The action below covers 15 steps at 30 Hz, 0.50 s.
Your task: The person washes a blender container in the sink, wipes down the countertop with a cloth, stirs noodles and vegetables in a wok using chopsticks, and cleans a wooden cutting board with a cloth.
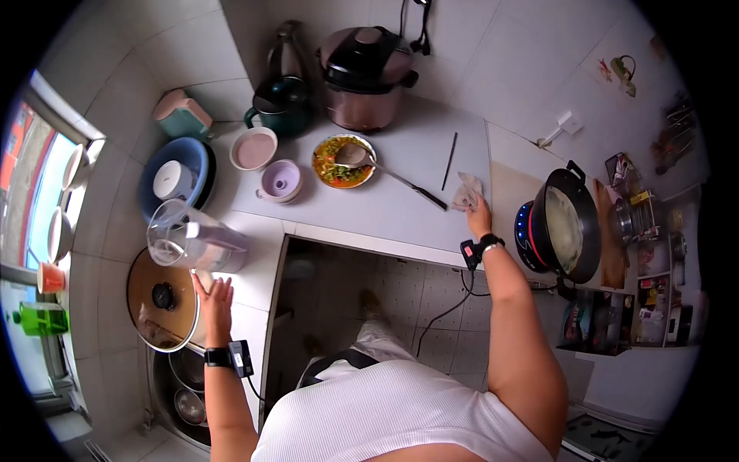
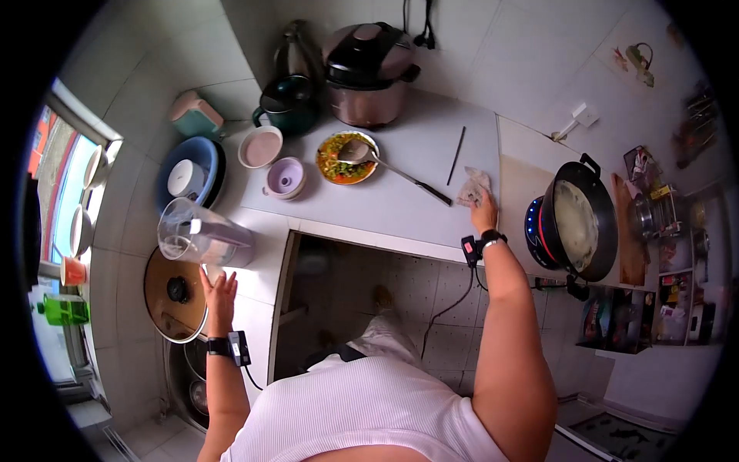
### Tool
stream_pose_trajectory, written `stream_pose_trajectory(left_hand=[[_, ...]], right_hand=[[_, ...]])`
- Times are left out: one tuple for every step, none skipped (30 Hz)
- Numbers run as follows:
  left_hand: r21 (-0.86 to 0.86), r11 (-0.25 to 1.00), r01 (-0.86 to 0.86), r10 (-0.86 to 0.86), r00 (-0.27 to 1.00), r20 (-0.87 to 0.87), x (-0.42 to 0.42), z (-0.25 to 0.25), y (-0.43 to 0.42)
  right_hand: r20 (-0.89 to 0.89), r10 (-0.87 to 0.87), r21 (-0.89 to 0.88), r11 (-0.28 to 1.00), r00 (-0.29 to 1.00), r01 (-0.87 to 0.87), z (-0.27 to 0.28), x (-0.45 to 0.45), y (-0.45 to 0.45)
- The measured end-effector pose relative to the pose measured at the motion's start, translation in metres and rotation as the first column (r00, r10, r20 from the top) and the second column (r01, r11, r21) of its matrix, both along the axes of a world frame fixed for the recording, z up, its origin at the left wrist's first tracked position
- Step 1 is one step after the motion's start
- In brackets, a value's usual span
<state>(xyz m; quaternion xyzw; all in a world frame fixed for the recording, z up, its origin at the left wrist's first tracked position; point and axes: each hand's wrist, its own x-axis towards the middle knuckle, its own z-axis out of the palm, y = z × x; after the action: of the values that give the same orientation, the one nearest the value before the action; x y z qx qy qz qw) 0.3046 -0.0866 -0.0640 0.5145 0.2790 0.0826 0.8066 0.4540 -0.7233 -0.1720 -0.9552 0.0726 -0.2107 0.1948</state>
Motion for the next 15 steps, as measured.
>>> stream_pose_trajectory(left_hand=[[-0.015, 0.999, -0.047, 0.048, 0.999, 0.024, 0.007, 0.000, -0.004], [-0.045, 0.996, -0.075, 0.077, 0.996, 0.041, 0.012, -0.002, -0.004], [-0.021, 0.992, -0.125, 0.126, 0.992, 0.028, 0.016, -0.006, -0.005], [0.002, 0.984, -0.176, 0.176, 0.984, 0.018, 0.019, -0.006, -0.008], [-0.003, 0.978, -0.209, 0.209, 0.977, 0.027, 0.023, -0.007, -0.008], [0.003, 0.977, -0.212, 0.212, 0.977, 0.016, 0.026, -0.007, -0.009], [-0.022, 0.973, -0.229, 0.230, 0.973, 0.036, 0.030, -0.003, -0.012], [-0.047, 0.968, -0.245, 0.248, 0.967, 0.057, 0.033, -0.002, -0.013], [-0.073, 0.967, -0.245, 0.249, 0.966, 0.063, 0.036, -0.005, -0.012], [-0.072, 0.967, -0.246, 0.250, 0.967, 0.055, 0.040, -0.004, -0.015], [-0.069, 0.970, -0.234, 0.238, 0.970, 0.056, 0.044, -0.001, -0.019], [-0.067, 0.972, -0.225, 0.229, 0.972, 0.058, 0.048, 0.002, -0.023], [-0.042, 0.974, -0.223, 0.225, 0.973, 0.052, 0.052, 0.005, -0.029], [-0.044, 0.971, -0.234, 0.236, 0.970, 0.049, 0.055, 0.005, -0.030], [-0.074, 0.973, -0.218, 0.223, 0.973, 0.064, 0.058, 0.005, -0.031]], right_hand=[[-0.013, -0.003, 0.003, 1.000, 1.000, 0.003, 0.000, 0.007, -0.003], [-0.086, 0.034, 0.022, 0.999, 0.996, -0.032, -0.001, 0.014, -0.002], [-0.158, 0.074, 0.045, 0.997, 0.985, -0.068, -0.001, 0.019, -0.001], [-0.171, 0.079, 0.047, 0.996, 0.982, -0.072, -0.002, 0.020, -0.003], [-0.151, 0.082, 0.033, 0.996, 0.985, -0.078, -0.002, 0.019, -0.003], [-0.130, 0.084, 0.019, 0.996, 0.988, -0.082, -0.003, 0.016, -0.004], [-0.101, 0.118, 0.024, 0.993, 0.988, -0.116, -0.002, 0.008, -0.007], [-0.162, 0.085, -0.074, 0.992, 0.983, -0.098, -0.001, -0.007, -0.010], [-0.160, 0.094, -0.097, 0.989, 0.983, -0.110, -0.003, -0.024, -0.013], [-0.155, 0.101, -0.120, 0.985, 0.983, -0.120, -0.004, -0.044, -0.014], [-0.184, 0.180, -0.108, 0.973, 0.966, -0.202, -0.004, -0.063, -0.014], [-0.211, 0.260, -0.095, 0.954, 0.942, -0.285, -0.002, -0.080, -0.014], [-0.251, 0.334, -0.049, 0.933, 0.908, -0.357, 0.001, -0.091, -0.008], [-0.287, 0.408, 0.001, 0.905, 0.866, -0.426, 0.006, -0.097, 0.004], [-0.297, 0.480, 0.032, 0.869, 0.825, -0.494, 0.011, -0.099, 0.018]])
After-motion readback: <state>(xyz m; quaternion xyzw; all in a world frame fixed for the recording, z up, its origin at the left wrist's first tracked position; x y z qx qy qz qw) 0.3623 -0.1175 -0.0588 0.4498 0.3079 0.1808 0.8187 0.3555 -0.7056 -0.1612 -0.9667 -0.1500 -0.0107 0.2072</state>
